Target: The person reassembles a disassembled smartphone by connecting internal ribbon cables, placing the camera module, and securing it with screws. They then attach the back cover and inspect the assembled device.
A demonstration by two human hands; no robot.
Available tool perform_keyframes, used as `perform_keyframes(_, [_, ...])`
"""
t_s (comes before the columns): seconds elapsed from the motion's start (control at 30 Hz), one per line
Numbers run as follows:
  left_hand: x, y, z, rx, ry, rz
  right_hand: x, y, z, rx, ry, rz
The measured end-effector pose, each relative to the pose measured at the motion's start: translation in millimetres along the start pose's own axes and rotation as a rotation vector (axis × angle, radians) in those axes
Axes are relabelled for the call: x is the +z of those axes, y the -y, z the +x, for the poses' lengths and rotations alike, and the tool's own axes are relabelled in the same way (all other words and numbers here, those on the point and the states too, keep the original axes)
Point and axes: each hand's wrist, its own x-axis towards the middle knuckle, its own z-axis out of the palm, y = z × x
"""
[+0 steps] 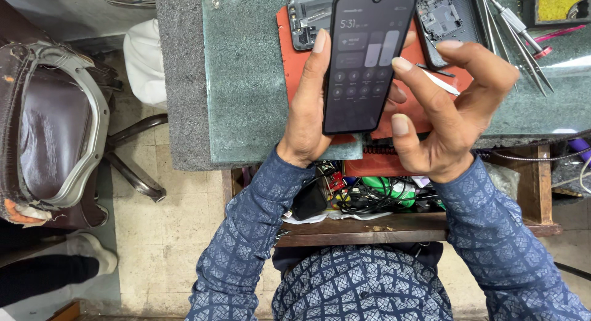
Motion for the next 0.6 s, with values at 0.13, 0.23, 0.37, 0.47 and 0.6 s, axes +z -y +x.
perform_keyframes(0.13, [-2.7,5.4,0.3,-0.02,0.042,0.019,3.1,-1.1,2.2,-0.038,-0.004,-0.01])
perform_keyframes(0.23, [-3.4,8.5,0.1,-0.028,0.054,0.019,3.8,-0.9,1.5,-0.028,0.019,-0.028])
perform_keyframes(0.37, [-4.2,8.6,0.4,-0.03,0.088,0.007,6.6,-2.1,1.3,0.055,0.023,0.015])
perform_keyframes(0.47, [-3.8,8.9,1.1,-0.031,0.092,-0.034,8.1,-4.0,1.1,0.072,0.022,0.025])
perform_keyframes(0.6, [-4.4,8.1,1.8,-0.051,0.078,-0.078,9.6,-4.9,-0.3,0.069,0.0,0.049])
